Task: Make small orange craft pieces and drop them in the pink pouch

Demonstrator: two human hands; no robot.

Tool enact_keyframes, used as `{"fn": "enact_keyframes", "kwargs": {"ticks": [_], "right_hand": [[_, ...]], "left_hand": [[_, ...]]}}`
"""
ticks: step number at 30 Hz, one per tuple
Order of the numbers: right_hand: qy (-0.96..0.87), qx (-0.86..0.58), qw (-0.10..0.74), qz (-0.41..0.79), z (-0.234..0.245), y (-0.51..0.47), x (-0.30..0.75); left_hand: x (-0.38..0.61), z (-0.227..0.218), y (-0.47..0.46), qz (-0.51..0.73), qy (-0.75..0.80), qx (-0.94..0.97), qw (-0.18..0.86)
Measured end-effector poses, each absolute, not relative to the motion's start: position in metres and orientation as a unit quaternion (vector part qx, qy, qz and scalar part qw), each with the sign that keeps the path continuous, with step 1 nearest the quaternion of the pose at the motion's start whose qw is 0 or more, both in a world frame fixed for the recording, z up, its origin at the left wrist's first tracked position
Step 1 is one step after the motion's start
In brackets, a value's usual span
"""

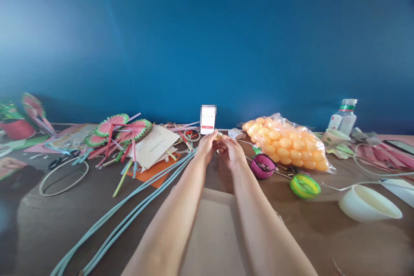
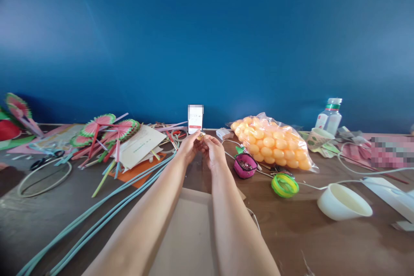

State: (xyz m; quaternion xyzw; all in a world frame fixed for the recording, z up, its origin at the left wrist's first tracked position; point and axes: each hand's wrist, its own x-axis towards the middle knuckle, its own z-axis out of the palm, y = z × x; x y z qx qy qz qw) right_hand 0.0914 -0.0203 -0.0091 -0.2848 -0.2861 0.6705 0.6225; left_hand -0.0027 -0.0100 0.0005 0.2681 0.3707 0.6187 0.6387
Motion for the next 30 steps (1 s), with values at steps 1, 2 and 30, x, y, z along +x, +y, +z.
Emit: {"fn": "enact_keyframes", "kwargs": {"ticks": [1, 2, 30], "right_hand": [[-0.288, -0.283, 0.623, 0.67, -0.0093, -0.0202, 0.0914], [-0.29, -0.283, 0.622, 0.67, -0.0095, -0.02, 0.0915], [-0.31, -0.315, 0.645, 0.624, -0.0089, -0.0205, 0.0874]], "left_hand": [[-0.0024, 0.0008, -0.0102, 0.619, 0.371, 0.269, 0.638], [-0.0022, 0.001, -0.0104, 0.62, 0.371, 0.27, 0.636], [-0.0015, -0.0001, -0.0117, 0.632, 0.378, 0.308, 0.602]]}}
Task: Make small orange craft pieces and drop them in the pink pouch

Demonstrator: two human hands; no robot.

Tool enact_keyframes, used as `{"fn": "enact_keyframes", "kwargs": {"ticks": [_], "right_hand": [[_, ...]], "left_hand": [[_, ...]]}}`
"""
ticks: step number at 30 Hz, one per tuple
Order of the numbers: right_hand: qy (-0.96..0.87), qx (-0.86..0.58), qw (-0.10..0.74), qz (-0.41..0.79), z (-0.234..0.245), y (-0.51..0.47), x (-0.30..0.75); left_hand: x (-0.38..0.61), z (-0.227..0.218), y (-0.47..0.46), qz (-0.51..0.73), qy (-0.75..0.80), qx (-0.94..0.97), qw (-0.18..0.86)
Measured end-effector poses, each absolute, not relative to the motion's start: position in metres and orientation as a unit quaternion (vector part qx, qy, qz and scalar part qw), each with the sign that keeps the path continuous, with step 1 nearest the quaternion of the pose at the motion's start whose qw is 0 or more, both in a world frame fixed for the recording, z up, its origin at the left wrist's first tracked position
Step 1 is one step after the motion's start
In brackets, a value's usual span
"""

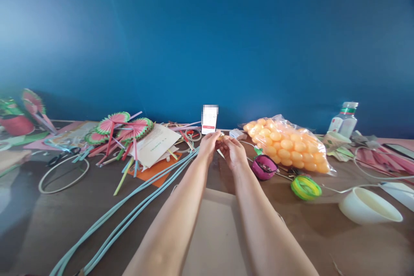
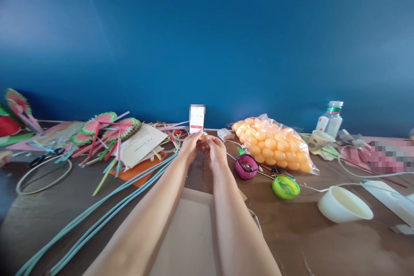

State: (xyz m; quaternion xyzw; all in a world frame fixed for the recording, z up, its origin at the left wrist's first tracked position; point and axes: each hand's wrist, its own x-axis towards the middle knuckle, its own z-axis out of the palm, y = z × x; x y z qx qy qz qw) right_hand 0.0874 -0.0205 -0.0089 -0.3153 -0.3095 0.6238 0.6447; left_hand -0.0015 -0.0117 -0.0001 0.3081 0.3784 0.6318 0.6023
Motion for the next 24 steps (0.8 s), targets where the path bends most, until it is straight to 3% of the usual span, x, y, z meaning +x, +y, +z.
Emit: {"fn": "enact_keyframes", "kwargs": {"ticks": [24], "right_hand": [[-0.314, -0.363, 0.676, 0.56, -0.0161, -0.0184, 0.0836]], "left_hand": [[0.0013, -0.0078, -0.009, 0.629, 0.386, 0.337, 0.584]]}}
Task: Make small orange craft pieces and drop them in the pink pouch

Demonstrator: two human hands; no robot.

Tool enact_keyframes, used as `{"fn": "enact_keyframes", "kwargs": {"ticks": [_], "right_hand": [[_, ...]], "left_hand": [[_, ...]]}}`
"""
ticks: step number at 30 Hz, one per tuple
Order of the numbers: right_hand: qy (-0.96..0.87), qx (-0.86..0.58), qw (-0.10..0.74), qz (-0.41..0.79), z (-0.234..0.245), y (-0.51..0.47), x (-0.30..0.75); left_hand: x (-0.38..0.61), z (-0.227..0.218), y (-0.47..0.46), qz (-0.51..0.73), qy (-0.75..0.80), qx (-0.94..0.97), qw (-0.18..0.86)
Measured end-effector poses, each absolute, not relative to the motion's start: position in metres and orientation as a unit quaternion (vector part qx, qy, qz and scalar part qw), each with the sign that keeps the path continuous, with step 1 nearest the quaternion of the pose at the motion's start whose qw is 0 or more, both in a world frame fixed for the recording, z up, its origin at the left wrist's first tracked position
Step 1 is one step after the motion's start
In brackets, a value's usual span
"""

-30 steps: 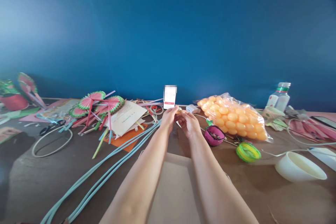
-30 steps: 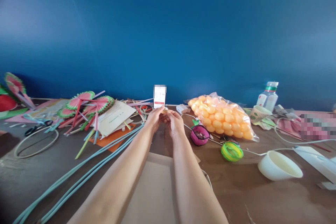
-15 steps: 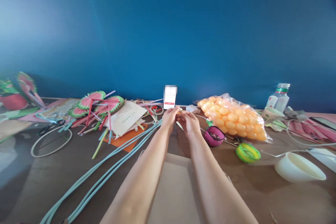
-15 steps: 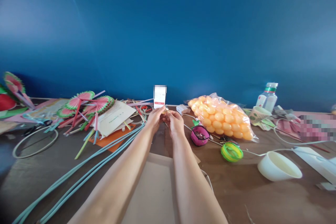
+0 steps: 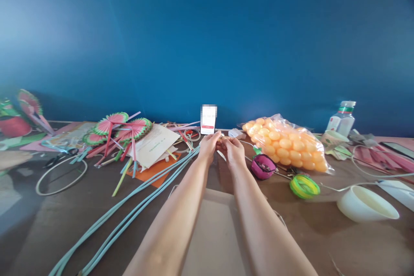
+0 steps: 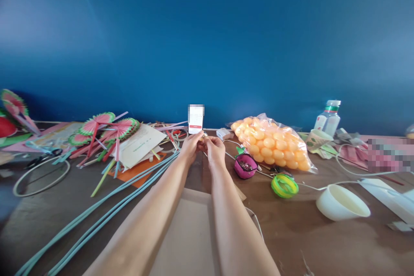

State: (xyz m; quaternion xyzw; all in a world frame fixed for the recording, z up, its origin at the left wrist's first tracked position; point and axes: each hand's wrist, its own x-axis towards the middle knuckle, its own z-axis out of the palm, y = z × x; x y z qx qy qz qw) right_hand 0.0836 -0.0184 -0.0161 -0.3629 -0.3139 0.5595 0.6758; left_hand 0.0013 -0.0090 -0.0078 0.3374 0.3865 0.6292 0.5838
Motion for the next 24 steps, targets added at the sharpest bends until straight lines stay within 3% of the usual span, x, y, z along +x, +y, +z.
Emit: {"fn": "enact_keyframes", "kwargs": {"ticks": [24], "right_hand": [[-0.315, -0.323, 0.66, 0.601, -0.021, -0.0133, 0.0847]], "left_hand": [[-0.0004, 0.0007, -0.0099, 0.629, 0.363, 0.281, 0.627]]}}
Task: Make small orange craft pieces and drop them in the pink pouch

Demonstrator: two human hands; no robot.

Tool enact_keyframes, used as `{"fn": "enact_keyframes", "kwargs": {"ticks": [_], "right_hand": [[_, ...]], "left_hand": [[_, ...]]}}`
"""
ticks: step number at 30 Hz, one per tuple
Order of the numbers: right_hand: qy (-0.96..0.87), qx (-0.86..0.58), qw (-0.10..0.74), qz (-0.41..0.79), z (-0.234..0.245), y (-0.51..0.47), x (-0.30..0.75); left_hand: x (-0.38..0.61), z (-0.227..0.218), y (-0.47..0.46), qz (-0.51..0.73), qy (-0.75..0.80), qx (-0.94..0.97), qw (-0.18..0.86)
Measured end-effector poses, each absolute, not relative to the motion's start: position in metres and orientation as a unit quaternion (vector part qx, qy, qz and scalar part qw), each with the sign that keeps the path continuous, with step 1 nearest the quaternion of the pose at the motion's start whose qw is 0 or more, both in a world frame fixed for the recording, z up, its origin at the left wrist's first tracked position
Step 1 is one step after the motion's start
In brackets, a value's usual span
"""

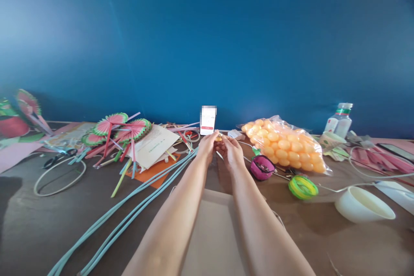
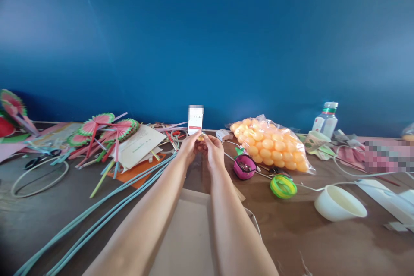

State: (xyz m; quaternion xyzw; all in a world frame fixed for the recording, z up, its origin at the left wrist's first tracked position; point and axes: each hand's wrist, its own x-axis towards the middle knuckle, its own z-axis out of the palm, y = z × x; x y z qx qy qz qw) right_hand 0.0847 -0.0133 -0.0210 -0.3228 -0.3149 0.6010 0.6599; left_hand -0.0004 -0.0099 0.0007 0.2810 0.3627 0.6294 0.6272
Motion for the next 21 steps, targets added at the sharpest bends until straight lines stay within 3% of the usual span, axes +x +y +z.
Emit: {"fn": "enact_keyframes", "kwargs": {"ticks": [21], "right_hand": [[-0.313, -0.319, 0.665, 0.598, -0.0159, -0.0162, 0.084]], "left_hand": [[0.0009, 0.0039, -0.0119, 0.619, 0.374, 0.305, 0.619]]}}
